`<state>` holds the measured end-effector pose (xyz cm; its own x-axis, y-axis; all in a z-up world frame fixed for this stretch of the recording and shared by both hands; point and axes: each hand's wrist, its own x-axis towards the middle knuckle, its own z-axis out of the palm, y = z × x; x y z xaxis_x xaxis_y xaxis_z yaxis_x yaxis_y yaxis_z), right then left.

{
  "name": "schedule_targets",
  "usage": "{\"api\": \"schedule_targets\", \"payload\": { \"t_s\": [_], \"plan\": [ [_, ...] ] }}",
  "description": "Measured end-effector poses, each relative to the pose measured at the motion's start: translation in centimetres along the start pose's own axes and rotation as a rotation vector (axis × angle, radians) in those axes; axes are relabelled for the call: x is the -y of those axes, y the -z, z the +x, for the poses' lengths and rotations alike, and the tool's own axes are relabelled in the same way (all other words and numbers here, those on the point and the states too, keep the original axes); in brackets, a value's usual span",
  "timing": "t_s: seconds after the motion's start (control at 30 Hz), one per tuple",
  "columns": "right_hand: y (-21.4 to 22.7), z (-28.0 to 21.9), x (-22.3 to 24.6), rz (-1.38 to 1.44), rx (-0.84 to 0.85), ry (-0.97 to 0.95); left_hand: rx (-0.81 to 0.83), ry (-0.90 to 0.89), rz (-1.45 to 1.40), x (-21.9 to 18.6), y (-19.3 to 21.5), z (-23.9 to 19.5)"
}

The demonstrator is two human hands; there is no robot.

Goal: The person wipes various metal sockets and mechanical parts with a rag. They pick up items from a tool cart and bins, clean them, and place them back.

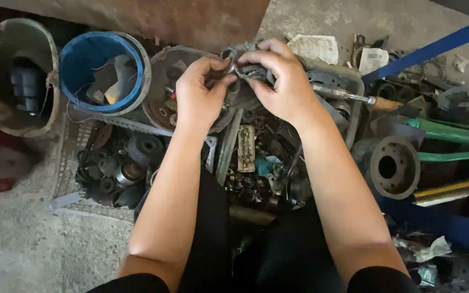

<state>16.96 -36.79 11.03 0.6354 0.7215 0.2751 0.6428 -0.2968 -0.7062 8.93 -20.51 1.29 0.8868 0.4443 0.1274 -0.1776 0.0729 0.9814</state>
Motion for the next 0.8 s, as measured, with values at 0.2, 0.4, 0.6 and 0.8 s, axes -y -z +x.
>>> {"api": "schedule_targets", "payload": {
  "t_s": [0.2,0.4,0.6,0.8],
  "plan": [
    [-0.3,-0.3,-0.7,0.015,-0.052,-0.026,-0.085,-0.268,0.276,-4.4,-0.4,-0.9],
    [-0.8,-0.2,-0.6,0.073,-0.098,-0.084,-0.119,-0.420,0.481,-5.7,0.0,-1.2],
    [-0.8,0.0,-1.1,0.230,-0.043,-0.192,-0.147,-0.325,0.408,-5.7,-0.2,-1.0],
    [-0.7,0.4,-1.5,0.205,-0.048,-0.155,-0.071,0.042,-0.158,-1.0,0.3,0.0]
  ]
}}
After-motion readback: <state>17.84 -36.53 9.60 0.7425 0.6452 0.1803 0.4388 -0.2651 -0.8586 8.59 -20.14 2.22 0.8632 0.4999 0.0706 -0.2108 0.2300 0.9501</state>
